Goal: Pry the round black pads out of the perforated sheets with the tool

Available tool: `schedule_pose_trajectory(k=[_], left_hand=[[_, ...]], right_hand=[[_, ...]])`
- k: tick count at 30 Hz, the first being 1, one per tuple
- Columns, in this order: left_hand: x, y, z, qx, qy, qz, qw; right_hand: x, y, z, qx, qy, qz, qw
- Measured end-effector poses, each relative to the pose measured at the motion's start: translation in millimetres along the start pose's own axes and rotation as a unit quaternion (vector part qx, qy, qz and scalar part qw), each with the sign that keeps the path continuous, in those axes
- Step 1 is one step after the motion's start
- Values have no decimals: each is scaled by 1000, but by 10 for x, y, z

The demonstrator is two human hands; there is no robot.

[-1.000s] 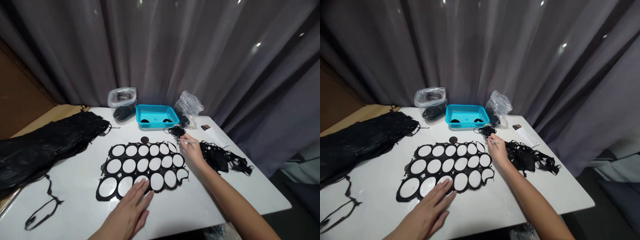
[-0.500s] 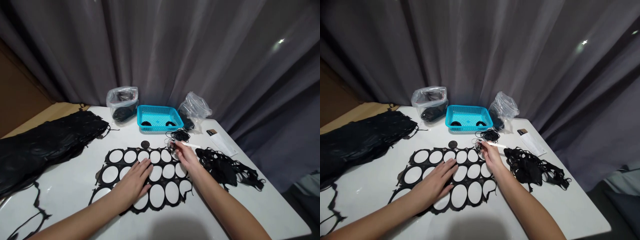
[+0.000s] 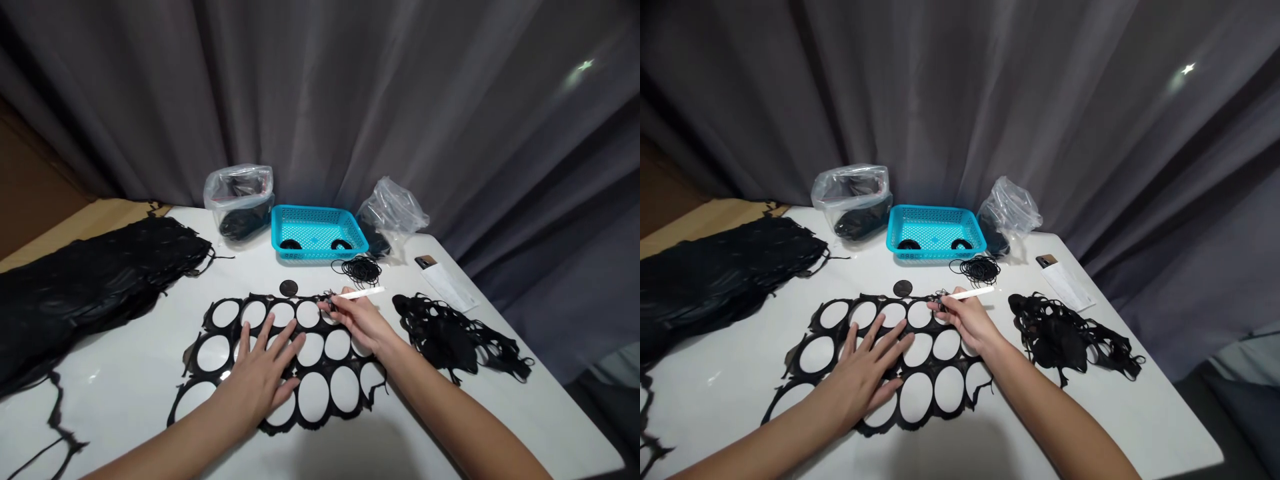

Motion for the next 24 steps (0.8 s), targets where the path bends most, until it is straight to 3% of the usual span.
schedule_pose_trajectory(k=[4,7,11,15,18,24], left_hand=[[119,-96,-149,-8,7,34,999],[229,-124,-250,-8,-3,54,999],[330,-78,-261,-9,-16,50,999],[366,-36,-208,-30,-28,53,998],[368,-30,-187,-38,-33,51,997],[370,-31,-190,-26,-39,45,998]], right_hand=[[-6,102,98,-76,35,3,996],[-7,258,182,-67,46,-38,996],[29,495,345,135,0,-133,982],[92,657,460,360,-114,-200,904],[108,678,490,417,-150,-203,873],[91,677,477,449,-166,-202,854]])
Point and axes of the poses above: each hand's wrist, its own x-axis away from the middle knuckle, its own y-axis out of the palm, z = x × y, the point moved 6 cm from there along -x, towards the middle knuckle, and after that the axes turned 15 degrees about -x, right-handed, at the moved point
